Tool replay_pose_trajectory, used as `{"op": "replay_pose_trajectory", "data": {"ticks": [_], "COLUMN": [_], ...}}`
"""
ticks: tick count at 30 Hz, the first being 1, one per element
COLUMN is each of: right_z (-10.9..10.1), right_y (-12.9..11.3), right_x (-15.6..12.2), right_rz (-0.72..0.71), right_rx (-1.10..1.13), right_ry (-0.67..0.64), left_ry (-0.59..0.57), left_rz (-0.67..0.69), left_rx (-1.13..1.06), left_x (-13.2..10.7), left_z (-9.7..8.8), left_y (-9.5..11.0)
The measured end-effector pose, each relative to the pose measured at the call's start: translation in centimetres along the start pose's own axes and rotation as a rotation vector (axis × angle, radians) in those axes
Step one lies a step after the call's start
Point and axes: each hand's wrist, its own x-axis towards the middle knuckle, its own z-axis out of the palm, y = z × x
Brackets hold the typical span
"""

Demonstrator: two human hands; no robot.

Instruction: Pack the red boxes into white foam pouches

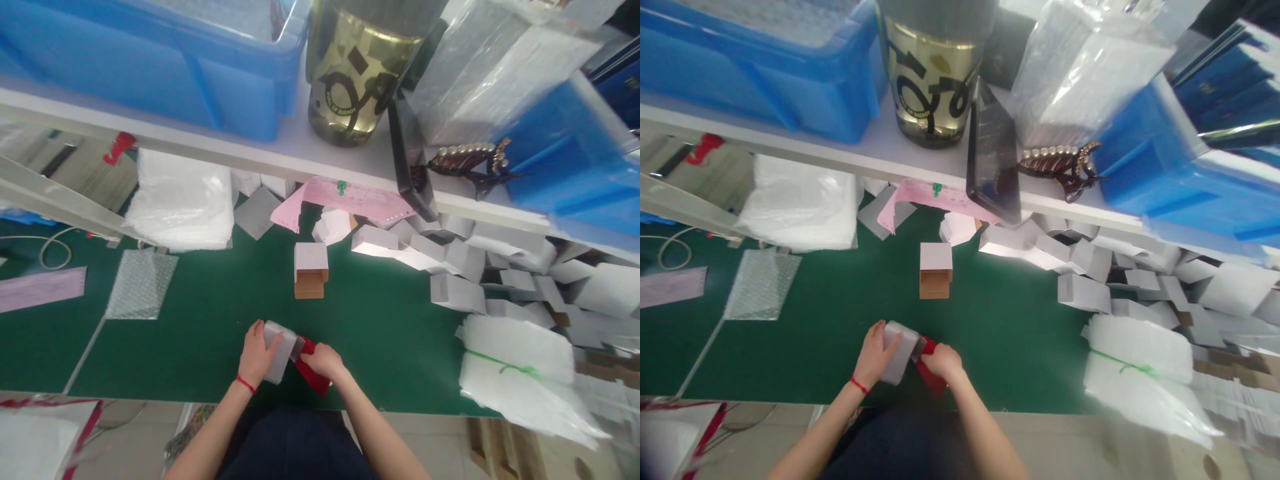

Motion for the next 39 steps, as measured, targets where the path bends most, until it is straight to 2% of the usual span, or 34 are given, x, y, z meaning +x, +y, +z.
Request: {"op": "replay_pose_trajectory", "data": {"ticks": [4, 6, 9, 13, 17, 19, 22, 26, 32, 35, 39], "right_z": [0.2, -0.5, -1.7, -2.5, -2.3, -2.2, -2.6, -3.6, -4.7, -4.2, -3.2], "right_y": [1.4, 1.7, 1.3, -1.2, -4.8, -5.6, -5.2, -2.5, 0.8, 0.5, -1.6], "right_x": [0.4, 0.2, -0.4, -1.2, -1.5, -1.6, -1.9, -2.7, -3.5, -2.6, -0.5], "right_rz": [-0.029, -0.059, -0.117, -0.192, -0.214, -0.207, -0.184, -0.157, -0.135, -0.118, -0.105], "right_rx": [-0.016, -0.010, 0.016, 0.066, 0.105, 0.117, 0.126, 0.099, 0.055, 0.028, -0.013], "right_ry": [-0.021, -0.027, -0.046, -0.108, -0.144, -0.152, -0.162, -0.158, -0.175, -0.151, -0.134], "left_ry": [-0.026, -0.032, 0.027, 0.113, 0.040, 0.004, -0.039, -0.081, -0.111, -0.111, -0.117], "left_rz": [0.000, 0.007, 0.001, -0.061, -0.105, -0.129, -0.162, -0.156, -0.116, -0.109, -0.113], "left_rx": [-0.059, -0.093, -0.111, -0.045, 0.014, 0.043, 0.079, 0.081, 0.039, 0.012, -0.016], "left_x": [0.3, 0.9, 1.6, 2.1, 2.3, 2.0, 0.9, -0.7, -0.3, 0.2, 0.7], "left_z": [-0.5, -1.2, -2.7, -5.1, -6.6, -6.3, -5.1, -3.7, -4.1, -4.2, -4.3], "left_y": [-1.4, -2.0, -2.5, -3.1, -3.1, -2.7, -1.9, -1.3, -2.1, -2.6, -3.7]}}
